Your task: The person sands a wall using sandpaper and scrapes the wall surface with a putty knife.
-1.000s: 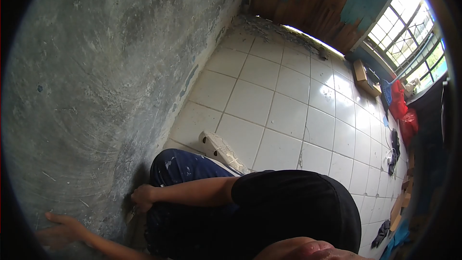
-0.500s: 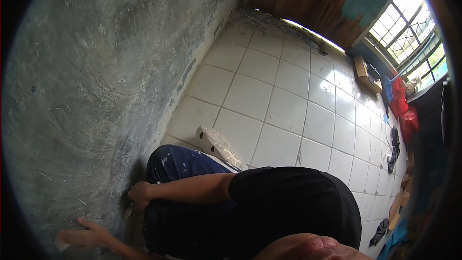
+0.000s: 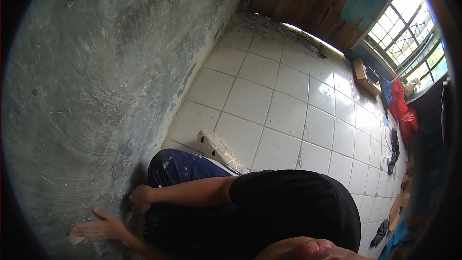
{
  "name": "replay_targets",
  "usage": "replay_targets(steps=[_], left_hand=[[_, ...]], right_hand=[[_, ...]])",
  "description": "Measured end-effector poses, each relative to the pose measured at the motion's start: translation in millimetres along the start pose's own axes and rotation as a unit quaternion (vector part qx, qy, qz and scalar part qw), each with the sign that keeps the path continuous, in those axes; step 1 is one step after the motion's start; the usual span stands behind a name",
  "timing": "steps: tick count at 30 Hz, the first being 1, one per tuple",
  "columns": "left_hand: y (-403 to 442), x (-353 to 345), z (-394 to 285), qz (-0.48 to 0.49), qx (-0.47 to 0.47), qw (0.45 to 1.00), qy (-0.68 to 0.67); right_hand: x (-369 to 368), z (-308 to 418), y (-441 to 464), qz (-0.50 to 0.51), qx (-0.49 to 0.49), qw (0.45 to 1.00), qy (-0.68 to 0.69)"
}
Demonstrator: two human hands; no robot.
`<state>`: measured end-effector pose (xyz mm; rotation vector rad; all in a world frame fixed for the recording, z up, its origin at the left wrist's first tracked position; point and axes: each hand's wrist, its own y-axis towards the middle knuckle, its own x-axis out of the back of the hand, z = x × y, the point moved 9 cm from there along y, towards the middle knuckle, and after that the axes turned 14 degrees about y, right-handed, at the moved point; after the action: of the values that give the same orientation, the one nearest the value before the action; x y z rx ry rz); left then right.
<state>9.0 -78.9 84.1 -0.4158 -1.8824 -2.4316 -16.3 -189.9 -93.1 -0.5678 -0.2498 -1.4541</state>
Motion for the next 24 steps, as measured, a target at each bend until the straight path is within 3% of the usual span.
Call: replay_targets(steps=[5,7,10,14,21,24], left_hand=[[-19.5,-5.6,11.6,0.079,-0.063,0.994,0.044],[14.3,0.0,34.3,0.015,-0.013,0.998,0.054],[76.9,-12.5,77.5,-0.005,0.068,0.997,0.035],[111.4,-7.8,74.9,-0.074,0.104,0.991,-0.037],[5.0,10.0,7.2,0.058,0.035,0.998,0.017],[-10.7,5.4,14.6,0.102,0.013,0.994,0.043]], right_hand=[[-3.5,-2.6,5.0,-0.009,0.009,1.000,-0.009],[-5.8,-4.9,7.3,-0.007,0.007,1.000,-0.011],[-3.4,-2.7,3.3,-0.004,0.011,1.000,-0.005],[-1.4,-2.9,4.1,-0.011,0.008,1.000,0.003],[-5.8,-4.7,7.7,-0.002,0.006,1.000,-0.012],[-8.5,-6.6,10.1,-0.001,0.005,1.000,-0.015]])
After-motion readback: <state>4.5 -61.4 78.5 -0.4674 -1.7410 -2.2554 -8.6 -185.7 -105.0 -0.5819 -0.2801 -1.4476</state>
